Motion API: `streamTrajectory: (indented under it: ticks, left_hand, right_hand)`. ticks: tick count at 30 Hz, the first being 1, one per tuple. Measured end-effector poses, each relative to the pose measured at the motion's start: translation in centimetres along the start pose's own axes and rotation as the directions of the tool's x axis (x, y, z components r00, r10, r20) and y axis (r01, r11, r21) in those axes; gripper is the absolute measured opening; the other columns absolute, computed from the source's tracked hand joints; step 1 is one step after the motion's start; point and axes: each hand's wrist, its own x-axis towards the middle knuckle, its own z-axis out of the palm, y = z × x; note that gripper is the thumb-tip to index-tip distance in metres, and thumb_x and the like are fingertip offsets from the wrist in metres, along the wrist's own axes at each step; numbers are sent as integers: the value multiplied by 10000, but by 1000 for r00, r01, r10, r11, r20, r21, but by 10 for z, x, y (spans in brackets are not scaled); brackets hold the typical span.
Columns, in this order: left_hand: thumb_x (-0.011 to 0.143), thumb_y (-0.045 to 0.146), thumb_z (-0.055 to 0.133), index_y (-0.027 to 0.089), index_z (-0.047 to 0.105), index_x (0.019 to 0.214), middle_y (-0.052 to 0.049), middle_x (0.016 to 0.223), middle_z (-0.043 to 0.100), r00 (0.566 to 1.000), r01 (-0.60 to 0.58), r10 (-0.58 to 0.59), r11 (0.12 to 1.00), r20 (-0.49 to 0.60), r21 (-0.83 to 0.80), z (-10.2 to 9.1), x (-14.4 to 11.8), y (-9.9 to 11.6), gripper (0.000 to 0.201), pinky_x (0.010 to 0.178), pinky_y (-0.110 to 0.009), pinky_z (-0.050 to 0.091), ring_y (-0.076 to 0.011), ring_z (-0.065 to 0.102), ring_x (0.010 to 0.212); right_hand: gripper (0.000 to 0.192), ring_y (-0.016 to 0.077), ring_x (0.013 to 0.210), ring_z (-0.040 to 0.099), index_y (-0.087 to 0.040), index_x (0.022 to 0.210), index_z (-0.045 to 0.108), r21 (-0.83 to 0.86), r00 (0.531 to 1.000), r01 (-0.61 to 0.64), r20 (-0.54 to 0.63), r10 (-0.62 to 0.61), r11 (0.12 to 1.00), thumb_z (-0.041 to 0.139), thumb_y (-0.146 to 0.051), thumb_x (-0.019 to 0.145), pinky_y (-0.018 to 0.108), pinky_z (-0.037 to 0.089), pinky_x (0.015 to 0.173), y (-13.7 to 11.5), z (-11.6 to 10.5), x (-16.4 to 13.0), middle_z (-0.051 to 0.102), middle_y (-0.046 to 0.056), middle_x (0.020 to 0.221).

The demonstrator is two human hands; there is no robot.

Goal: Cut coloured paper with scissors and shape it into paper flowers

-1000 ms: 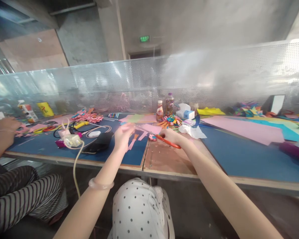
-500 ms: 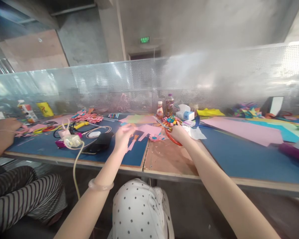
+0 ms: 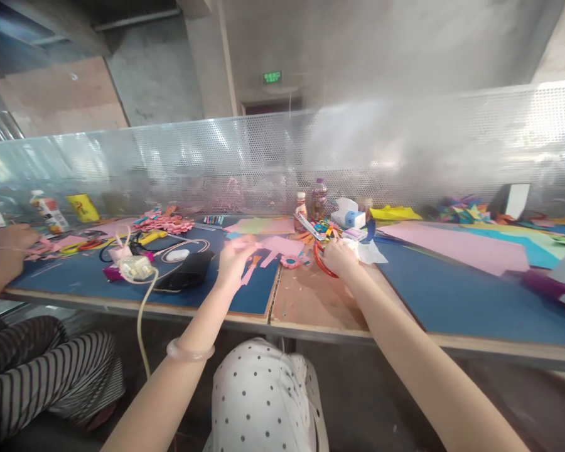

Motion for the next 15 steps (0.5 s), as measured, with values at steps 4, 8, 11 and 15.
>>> streamTrajectory:
  ticks: [4, 8, 11, 15]
  left_hand:
    - [601, 279, 717, 136, 631, 943, -93, 833, 679, 1000, 7, -7, 1000, -1, 24, 1, -1, 3, 380, 694, -293, 480, -198, 638, 800]
    - [598, 284, 721, 139, 632, 924, -91, 831, 679, 1000, 1, -1, 1000, -1, 27, 1, -2, 4, 367, 679, -288, 480, -197, 637, 787]
    - [593, 288, 721, 138, 632, 926, -90, 824, 678, 1000, -13, 13, 999, -6, 40, 1, -2, 4, 376, 674, -289, 480, -197, 636, 777]
    - [638, 276, 676, 143, 602, 957, -82, 797, 678, 1000, 3, -3, 1000, 19, 18, 2, -1, 0, 353, 649, -267, 473, -188, 639, 775]
  right_hand:
    - [616, 343, 1030, 535, -33, 1118, 444, 54, 989, -76, -124, 82, 996, 321, -572, 847, 385, 419, 779, -5, -5, -2, 522, 248, 1103]
    - [619, 290, 957, 564, -91, 1066, 446, 124, 965, -142, -204, 165, 982, 231, -626, 841, 334, 430, 711, -2, -9, 1, 531, 189, 1060]
    - [609, 286, 1000, 537, -96, 1121, 407, 148, 936, -198, -266, 232, 969, 184, -601, 861, 330, 420, 731, 1, -11, 4, 502, 193, 1100]
    - [601, 295, 1004, 535, -86, 1129, 445, 132, 931, -234, -257, 261, 963, 187, -564, 873, 346, 421, 745, 5, -10, 8, 504, 208, 1120]
